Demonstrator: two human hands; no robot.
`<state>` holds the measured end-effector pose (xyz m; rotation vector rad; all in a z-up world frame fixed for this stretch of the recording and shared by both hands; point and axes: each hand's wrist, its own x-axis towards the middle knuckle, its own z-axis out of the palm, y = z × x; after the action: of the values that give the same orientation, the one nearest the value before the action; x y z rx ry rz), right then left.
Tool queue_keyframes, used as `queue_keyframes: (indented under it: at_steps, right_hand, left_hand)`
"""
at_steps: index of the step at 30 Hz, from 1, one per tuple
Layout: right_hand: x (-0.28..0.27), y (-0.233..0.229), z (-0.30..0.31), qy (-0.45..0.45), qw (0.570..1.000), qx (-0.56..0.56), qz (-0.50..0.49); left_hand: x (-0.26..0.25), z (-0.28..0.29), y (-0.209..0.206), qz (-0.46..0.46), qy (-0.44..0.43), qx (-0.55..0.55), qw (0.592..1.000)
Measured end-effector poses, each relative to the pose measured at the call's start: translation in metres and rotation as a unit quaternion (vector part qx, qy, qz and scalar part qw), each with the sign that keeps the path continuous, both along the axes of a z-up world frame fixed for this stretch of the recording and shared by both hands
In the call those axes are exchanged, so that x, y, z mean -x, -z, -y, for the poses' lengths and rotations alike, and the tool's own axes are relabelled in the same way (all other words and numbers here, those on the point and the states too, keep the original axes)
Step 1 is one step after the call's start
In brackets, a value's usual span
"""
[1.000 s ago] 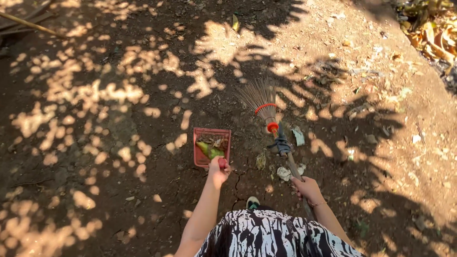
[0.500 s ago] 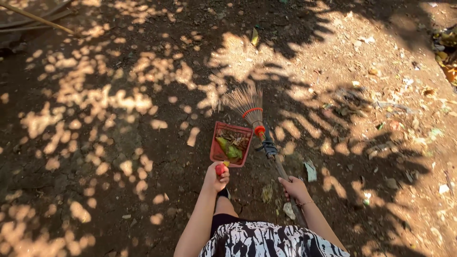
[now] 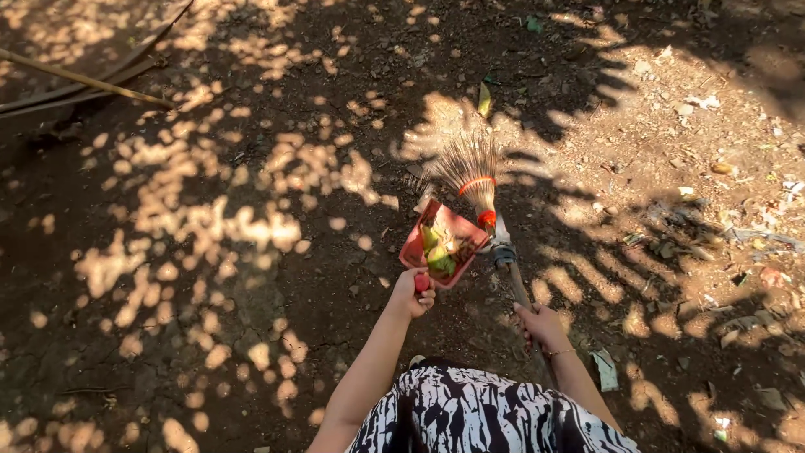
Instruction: The person sweeps leaves and debris from the ground into a dustpan using a broom. After gathering the waste, they carry the dustpan to a pile and empty the contents onto it.
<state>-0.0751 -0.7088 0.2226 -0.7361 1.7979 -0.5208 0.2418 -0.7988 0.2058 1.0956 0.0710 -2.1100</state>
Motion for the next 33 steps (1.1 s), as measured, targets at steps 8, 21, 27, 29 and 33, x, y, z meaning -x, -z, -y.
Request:
queue_keyframes:
  at_steps: [8, 21, 27, 29, 33]
  right_hand:
    - [-0.016, 0.008, 0.094, 0.021, 0.999, 0.024, 0.012]
    - [0.011, -0.003, 0.369, 0.0, 0.999, -0.02, -0.028]
    - [0.04, -0.038, 0.487, 0.026, 0.999, 0.001, 0.019]
    - [0.048, -0.044, 0.513, 0.039, 0.999, -0.007, 0.013]
    - [0.062, -0.039, 0.56, 0.056, 0.997, 0.044, 0.038]
  left_hand:
    - [-0.02, 0.106, 0.01, -0.029, -0.025, 0.023, 0.999]
    - [0.003, 0.369, -0.015, -0.028, -0.023, 0.0, 0.999]
    - [0.041, 0.501, 0.001, -0.04, -0.033, 0.05, 0.997]
    - [0.046, 0.534, -0.009, -0.059, -0.029, 0.032, 0.997]
    - [0.051, 0.609, -0.008, -0.194, -0.024, 0.163, 0.967]
